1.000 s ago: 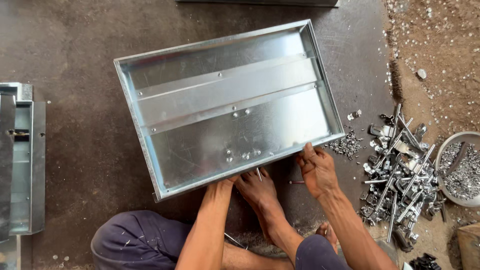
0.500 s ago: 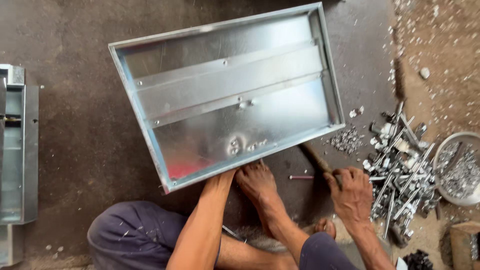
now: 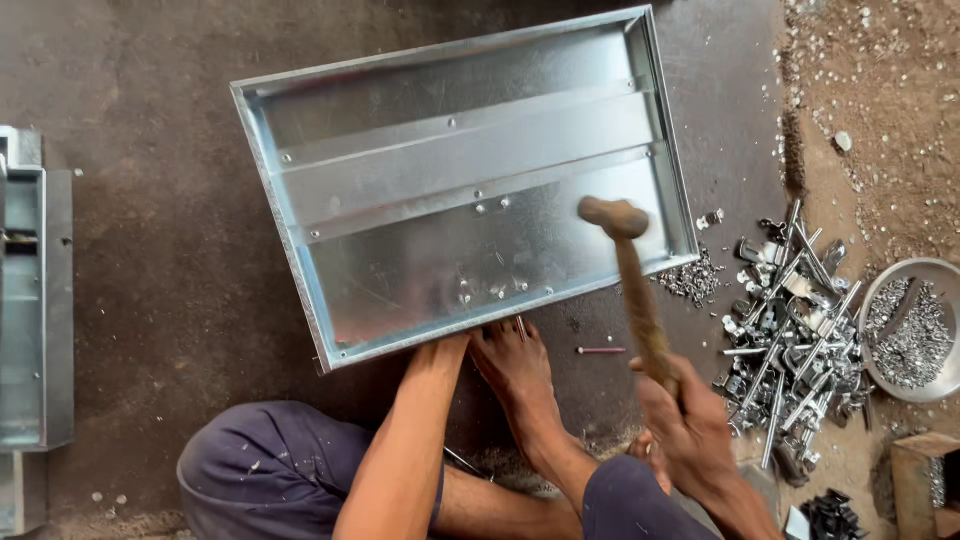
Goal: The person assembles metal enclosures by hammering components into place, securing latches, and checking the fit of doors and frames.
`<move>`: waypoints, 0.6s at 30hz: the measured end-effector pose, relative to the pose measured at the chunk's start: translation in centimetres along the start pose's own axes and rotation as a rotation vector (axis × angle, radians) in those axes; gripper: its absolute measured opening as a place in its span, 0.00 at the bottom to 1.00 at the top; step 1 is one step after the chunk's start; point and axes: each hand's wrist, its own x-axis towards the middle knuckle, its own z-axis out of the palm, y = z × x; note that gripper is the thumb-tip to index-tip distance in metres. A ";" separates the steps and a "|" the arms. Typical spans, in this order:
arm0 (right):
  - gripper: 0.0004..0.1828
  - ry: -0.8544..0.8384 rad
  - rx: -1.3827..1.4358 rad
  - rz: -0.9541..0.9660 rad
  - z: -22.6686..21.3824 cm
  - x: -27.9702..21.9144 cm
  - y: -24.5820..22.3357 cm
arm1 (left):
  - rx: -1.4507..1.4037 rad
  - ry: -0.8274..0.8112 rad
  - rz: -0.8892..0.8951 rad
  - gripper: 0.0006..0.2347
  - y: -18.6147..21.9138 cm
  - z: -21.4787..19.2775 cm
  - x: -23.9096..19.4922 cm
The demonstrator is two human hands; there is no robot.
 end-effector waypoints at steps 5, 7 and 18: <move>0.22 0.045 -0.171 -0.175 3.9 3.5 -3.6 | 0.004 -0.017 -0.014 0.24 0.4 0.8 0.5; 0.22 0.063 -0.228 -0.218 4.5 3.4 -3.9 | 0.000 -0.001 -0.019 0.25 0.2 0.2 -0.1; 0.22 0.061 -0.235 -0.223 4.5 4.6 -4.8 | -0.025 0.010 -0.021 0.26 0.8 -0.5 0.6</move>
